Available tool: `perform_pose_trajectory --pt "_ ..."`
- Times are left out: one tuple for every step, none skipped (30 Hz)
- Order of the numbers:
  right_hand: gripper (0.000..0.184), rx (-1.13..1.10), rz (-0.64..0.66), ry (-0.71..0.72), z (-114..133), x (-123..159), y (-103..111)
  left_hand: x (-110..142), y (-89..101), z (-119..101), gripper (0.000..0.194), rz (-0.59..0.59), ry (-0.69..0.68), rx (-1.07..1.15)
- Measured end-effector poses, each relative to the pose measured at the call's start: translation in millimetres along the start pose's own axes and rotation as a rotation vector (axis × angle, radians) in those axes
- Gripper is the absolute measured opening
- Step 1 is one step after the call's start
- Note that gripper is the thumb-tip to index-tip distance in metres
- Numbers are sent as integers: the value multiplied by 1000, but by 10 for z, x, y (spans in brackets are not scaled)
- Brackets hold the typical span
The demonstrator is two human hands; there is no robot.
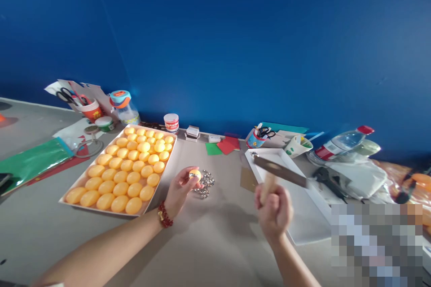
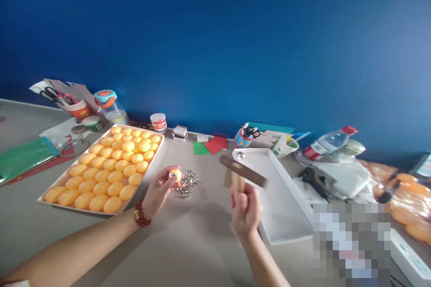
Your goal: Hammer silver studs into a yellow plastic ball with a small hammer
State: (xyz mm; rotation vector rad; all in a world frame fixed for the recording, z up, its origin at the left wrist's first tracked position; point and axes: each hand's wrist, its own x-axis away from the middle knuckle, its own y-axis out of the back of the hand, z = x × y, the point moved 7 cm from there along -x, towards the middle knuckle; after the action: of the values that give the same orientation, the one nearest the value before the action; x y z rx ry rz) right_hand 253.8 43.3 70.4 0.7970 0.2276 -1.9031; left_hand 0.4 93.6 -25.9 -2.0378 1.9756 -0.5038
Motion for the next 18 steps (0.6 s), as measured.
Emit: perform_pose_trajectory --pt "27 -149 -137 45 49 -40 120 3 -2 -2 33 -2 1 -13" --pt "31 -261 -236 67 79 -84 213 6 -5 -3 33 1 2 -23" --pt "35 -349 -303 79 105 -133 283 8 -9 -2 32 7 2 -30" --pt "38 -414 -357 86 128 -182 343 9 -11 -2 32 14 1 -37" --pt "41 -469 -373 76 145 -234 374 12 -15 -4 32 22 -3 -47" --pt "37 -506 -391 49 148 -275 399 15 -20 -10 32 30 -8 -58" --pt "36 -528 -407 33 157 -301 420 20 -26 -21 32 37 -16 -72" --pt "35 -546 -405 11 161 -316 421 28 -34 -36 33 43 -25 -85" --pt "33 -563 -392 -20 157 -319 406 36 -44 -53 33 48 -35 -94" --pt "31 -580 -365 -58 146 -310 372 46 -57 -68 33 56 -41 -101" --pt "28 -596 -322 -109 128 -293 320 55 -70 -79 34 62 -42 -108" --pt "25 -606 -260 -168 103 -268 250 63 -79 -84 34 67 -39 -115" --pt "24 -600 -186 -232 75 -235 172 68 -84 -84 34 71 -34 -121" --pt "23 -570 -96 -295 46 -196 88 71 -85 -81 34 75 -31 -123" --pt "22 -515 6 -350 18 -153 5 70 -84 -76 34 81 -32 -122" --pt "21 -440 107 -392 -8 -107 -68 68 -82 -71 34 93 -39 -115" --pt "20 -350 215 -419 -30 -60 -135 64 -81 -69 35 108 -54 -102" --pt "20 -251 321 -426 -43 -15 -193 60 -79 -68 35 126 -69 -84"
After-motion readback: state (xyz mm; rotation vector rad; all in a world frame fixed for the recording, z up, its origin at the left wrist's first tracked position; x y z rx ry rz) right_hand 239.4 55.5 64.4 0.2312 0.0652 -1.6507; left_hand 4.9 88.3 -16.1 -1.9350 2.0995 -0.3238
